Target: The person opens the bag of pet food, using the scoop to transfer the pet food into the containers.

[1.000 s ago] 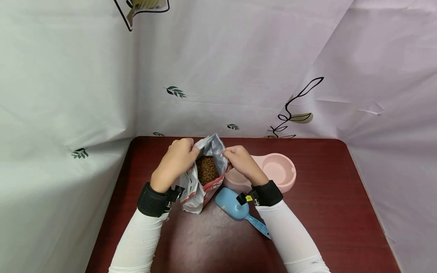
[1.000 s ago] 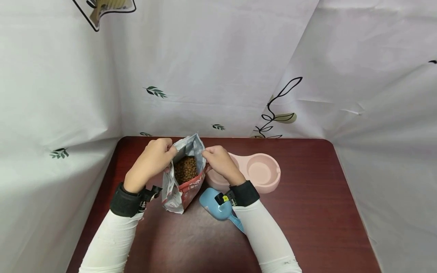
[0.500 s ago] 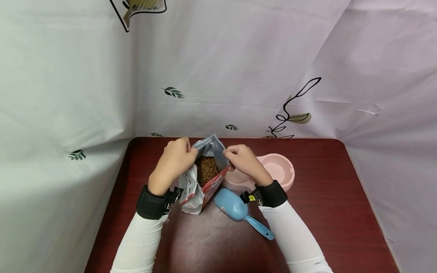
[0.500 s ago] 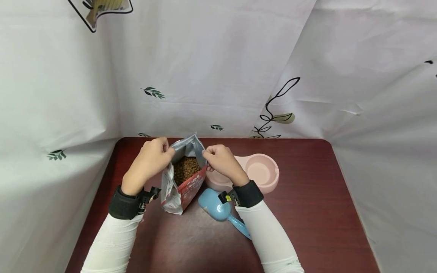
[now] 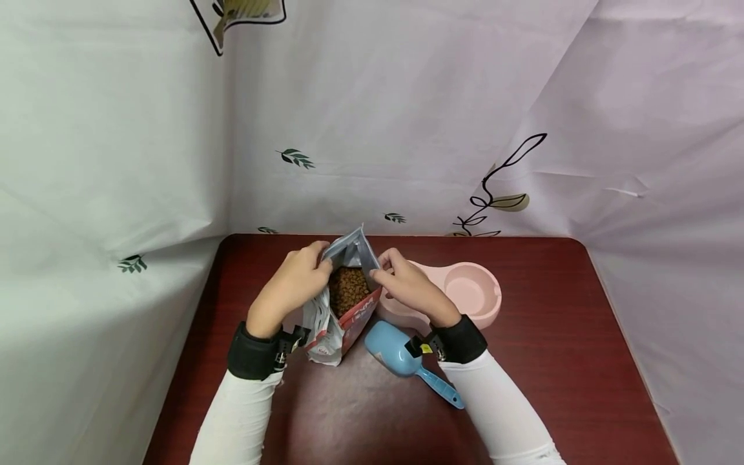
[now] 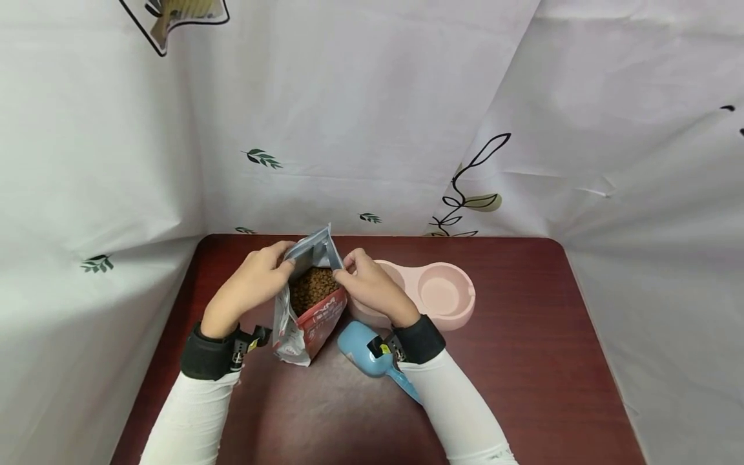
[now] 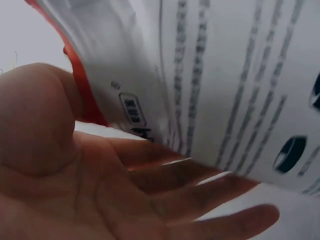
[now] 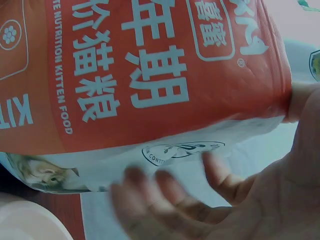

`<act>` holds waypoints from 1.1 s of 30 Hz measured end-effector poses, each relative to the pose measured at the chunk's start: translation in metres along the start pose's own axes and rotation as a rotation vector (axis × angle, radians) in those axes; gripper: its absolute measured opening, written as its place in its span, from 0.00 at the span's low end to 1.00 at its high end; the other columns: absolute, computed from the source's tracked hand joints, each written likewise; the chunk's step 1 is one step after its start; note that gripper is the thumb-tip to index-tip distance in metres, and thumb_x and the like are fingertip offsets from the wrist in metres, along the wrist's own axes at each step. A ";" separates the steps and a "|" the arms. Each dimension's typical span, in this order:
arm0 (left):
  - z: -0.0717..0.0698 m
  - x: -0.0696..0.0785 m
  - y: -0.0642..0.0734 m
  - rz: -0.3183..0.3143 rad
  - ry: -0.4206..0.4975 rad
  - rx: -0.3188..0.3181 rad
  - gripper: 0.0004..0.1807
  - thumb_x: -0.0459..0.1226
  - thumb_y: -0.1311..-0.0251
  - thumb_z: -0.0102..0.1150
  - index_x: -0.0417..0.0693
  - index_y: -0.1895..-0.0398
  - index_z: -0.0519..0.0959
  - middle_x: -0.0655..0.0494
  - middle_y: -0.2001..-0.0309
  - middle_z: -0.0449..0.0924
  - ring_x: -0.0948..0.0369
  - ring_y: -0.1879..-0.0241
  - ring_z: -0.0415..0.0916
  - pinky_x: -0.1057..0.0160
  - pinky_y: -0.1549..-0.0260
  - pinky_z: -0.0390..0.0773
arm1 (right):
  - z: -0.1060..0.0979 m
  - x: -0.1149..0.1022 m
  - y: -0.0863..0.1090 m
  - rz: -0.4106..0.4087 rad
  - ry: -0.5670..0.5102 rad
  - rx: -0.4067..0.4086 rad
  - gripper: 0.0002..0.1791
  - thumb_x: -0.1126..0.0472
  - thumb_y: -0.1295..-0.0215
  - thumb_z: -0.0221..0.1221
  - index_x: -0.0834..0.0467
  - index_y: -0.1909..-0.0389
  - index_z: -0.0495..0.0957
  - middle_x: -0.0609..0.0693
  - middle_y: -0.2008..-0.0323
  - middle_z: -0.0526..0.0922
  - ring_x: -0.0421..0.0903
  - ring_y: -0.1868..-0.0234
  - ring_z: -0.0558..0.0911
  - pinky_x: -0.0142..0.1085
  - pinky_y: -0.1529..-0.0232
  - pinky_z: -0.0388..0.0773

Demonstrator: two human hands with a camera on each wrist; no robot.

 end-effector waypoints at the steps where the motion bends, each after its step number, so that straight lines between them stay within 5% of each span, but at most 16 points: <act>1: 0.002 0.000 0.000 0.003 0.012 -0.012 0.24 0.38 0.23 0.40 0.38 0.30 0.70 0.44 0.65 0.75 0.54 0.74 0.71 0.58 0.73 0.72 | 0.000 0.002 0.001 0.010 -0.006 -0.003 0.21 0.49 0.23 0.51 0.56 0.37 0.67 0.59 0.46 0.81 0.49 0.60 0.83 0.44 0.56 0.81; 8: 0.006 0.004 0.001 0.006 -0.006 0.018 0.20 0.39 0.19 0.33 0.37 0.56 0.76 0.52 0.77 0.63 0.57 0.80 0.60 0.60 0.77 0.65 | 0.008 0.016 0.005 0.065 -0.143 -0.080 0.33 0.50 0.26 0.44 0.53 0.22 0.59 0.62 0.32 0.73 0.60 0.36 0.78 0.53 0.49 0.85; 13: 0.005 0.005 0.004 0.005 -0.033 0.051 0.19 0.38 0.18 0.34 0.39 0.62 0.75 0.53 0.79 0.60 0.58 0.82 0.58 0.60 0.78 0.63 | 0.009 0.019 0.006 0.035 -0.253 -0.126 0.36 0.55 0.27 0.42 0.56 0.18 0.54 0.67 0.29 0.69 0.63 0.36 0.78 0.54 0.53 0.87; 19: -0.003 0.003 0.006 0.014 -0.036 0.098 0.20 0.36 0.18 0.36 0.43 0.73 0.68 0.54 0.80 0.57 0.59 0.83 0.54 0.62 0.79 0.60 | -0.002 0.025 0.008 0.031 -0.203 -0.112 0.37 0.61 0.32 0.42 0.58 0.20 0.58 0.65 0.28 0.68 0.60 0.37 0.78 0.52 0.51 0.86; 22: -0.004 0.001 0.008 0.019 -0.029 0.087 0.19 0.35 0.18 0.37 0.41 0.71 0.70 0.54 0.81 0.56 0.59 0.83 0.55 0.63 0.79 0.61 | -0.006 0.026 0.011 0.034 -0.179 -0.120 0.36 0.62 0.32 0.42 0.58 0.21 0.59 0.63 0.28 0.68 0.60 0.36 0.78 0.50 0.48 0.84; 28: -0.006 -0.005 0.011 0.004 -0.027 0.078 0.15 0.33 0.19 0.38 0.35 0.51 0.78 0.55 0.82 0.58 0.59 0.84 0.59 0.63 0.80 0.63 | -0.011 0.030 0.016 0.047 -0.162 -0.111 0.32 0.59 0.27 0.43 0.55 0.22 0.62 0.59 0.29 0.71 0.57 0.38 0.80 0.50 0.44 0.83; 33: -0.008 -0.004 0.012 0.009 -0.028 0.085 0.15 0.33 0.19 0.40 0.35 0.56 0.78 0.55 0.81 0.59 0.59 0.82 0.60 0.62 0.79 0.64 | -0.012 0.030 0.017 0.046 -0.179 -0.103 0.32 0.60 0.29 0.44 0.55 0.24 0.63 0.59 0.30 0.71 0.58 0.37 0.80 0.51 0.43 0.82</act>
Point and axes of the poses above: each hand's wrist, its own y-axis away from the middle knuckle, its own z-axis out of the palm, x = y × z, the point moved 10 cm from there along -y, towards the middle knuckle
